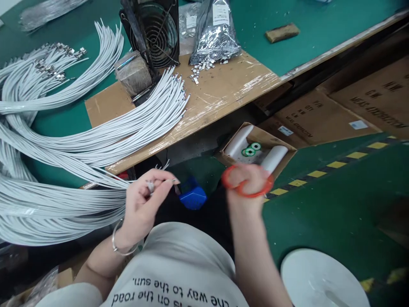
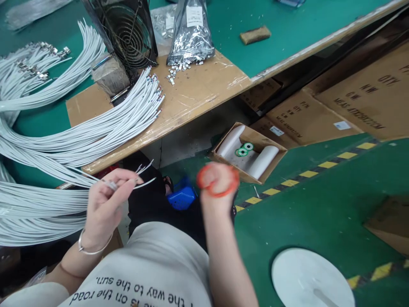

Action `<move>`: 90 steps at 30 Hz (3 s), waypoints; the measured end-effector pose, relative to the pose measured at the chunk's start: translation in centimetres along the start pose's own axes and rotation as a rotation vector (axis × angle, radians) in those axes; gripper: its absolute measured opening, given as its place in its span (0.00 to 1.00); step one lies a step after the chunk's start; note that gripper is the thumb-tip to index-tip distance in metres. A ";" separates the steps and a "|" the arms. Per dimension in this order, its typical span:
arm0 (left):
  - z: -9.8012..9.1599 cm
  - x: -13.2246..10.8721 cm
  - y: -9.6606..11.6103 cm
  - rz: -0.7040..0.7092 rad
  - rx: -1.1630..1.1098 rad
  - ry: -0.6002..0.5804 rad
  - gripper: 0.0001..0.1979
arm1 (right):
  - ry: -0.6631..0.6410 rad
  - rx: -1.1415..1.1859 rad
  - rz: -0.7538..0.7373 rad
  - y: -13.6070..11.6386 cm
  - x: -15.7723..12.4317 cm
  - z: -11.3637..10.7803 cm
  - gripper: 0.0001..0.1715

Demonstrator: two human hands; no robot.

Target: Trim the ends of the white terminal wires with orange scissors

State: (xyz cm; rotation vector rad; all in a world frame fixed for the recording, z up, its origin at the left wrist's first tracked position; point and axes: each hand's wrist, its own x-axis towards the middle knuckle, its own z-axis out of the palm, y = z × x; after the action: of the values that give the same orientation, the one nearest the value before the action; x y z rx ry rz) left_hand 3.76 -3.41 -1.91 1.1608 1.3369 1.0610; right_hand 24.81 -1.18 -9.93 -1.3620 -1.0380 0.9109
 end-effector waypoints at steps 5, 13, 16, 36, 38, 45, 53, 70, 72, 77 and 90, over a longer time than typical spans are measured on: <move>-0.1 0.7 -0.1 -0.036 -0.028 -0.071 0.11 | 0.230 0.141 0.036 1.5 0.8 -2.1 0.35; 1.3 1.3 0.5 -0.005 0.006 -0.012 0.09 | -0.290 -0.067 0.037 -2.7 -2.0 -0.1 0.29; 1.3 1.0 0.6 0.003 0.066 0.007 0.09 | -0.440 -0.146 -0.003 -4.0 -1.9 0.1 0.27; 1.0 0.7 0.7 0.033 0.125 -0.061 0.08 | -0.557 -0.203 -0.030 -5.3 -1.8 0.7 0.27; 1.0 0.7 0.7 0.038 0.126 -0.058 0.08 | -0.547 -0.205 -0.039 -5.3 -1.8 0.7 0.28; 1.1 0.6 0.9 0.040 0.127 -0.043 0.08 | -0.533 -0.221 -0.029 -5.3 -1.9 0.6 0.29; 1.1 0.6 1.1 0.043 0.140 -0.047 0.08 | -0.447 -0.173 -0.089 -4.6 -1.9 0.6 0.31; 0.2 0.5 0.9 -0.089 -0.094 -0.163 0.12 | -0.250 0.255 -0.015 -4.7 -1.3 3.1 0.02; 0.1 0.4 0.9 -0.097 -0.079 -0.162 0.13 | -0.211 0.240 -0.047 -4.7 -1.5 3.5 0.09; 0.3 0.5 0.8 -0.126 -0.078 -0.154 0.13 | 0.059 0.181 -0.107 -4.1 -1.4 3.4 0.16; -0.3 2.2 0.0 -0.049 -0.068 -0.186 0.04 | 0.391 0.224 -0.027 -3.7 0.3 -1.0 0.20</move>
State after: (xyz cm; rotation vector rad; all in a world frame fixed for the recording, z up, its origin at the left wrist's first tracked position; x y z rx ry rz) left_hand 3.46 -1.23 -2.20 1.1416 1.1692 0.9327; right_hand 25.63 -1.29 -6.18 -1.2686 -0.6333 0.6815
